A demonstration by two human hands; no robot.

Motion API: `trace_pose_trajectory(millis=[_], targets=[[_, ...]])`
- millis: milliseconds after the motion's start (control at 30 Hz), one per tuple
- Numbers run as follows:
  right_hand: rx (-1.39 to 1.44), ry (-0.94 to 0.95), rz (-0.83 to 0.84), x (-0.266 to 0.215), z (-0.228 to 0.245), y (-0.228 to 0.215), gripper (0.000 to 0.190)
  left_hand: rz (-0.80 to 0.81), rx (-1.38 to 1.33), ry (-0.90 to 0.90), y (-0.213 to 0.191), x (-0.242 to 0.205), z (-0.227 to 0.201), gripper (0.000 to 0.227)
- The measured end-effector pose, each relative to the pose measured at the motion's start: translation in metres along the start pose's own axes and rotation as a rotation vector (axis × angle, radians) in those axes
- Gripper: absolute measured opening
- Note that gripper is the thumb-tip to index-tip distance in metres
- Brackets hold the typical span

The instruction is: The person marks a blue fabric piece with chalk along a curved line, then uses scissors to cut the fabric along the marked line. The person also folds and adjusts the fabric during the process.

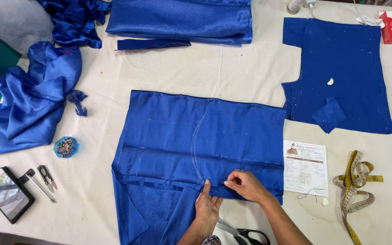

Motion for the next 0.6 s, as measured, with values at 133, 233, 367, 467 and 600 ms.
trace_pose_trajectory(millis=[133,233,367,467,600], targets=[[0.008,0.0,0.007,-0.001,-0.001,0.001,0.024,-0.006,0.001,0.003,-0.001,0.008,0.002,0.039],[-0.01,0.016,0.019,-0.003,-0.001,0.001,0.023,-0.002,0.003,0.009,-0.001,0.012,0.003,0.041],[-0.02,0.006,0.017,-0.003,-0.002,0.002,0.015,0.002,-0.006,0.006,-0.001,0.008,0.001,0.038],[-0.034,0.018,0.005,-0.004,-0.001,0.001,0.018,0.008,-0.002,0.008,0.0,0.008,0.002,0.039],[-0.034,-0.029,-0.006,-0.002,-0.006,0.003,0.022,0.009,-0.008,0.011,-0.001,0.016,0.004,0.04]])
Point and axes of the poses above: each hand's wrist, its own x-axis towards the middle knuckle, its own y-axis out of the palm, z = x × y, the point moved 8 cm from there along x, towards the middle knuckle, and after that the axes turned 15 degrees about -z, right-handed, at the moved point
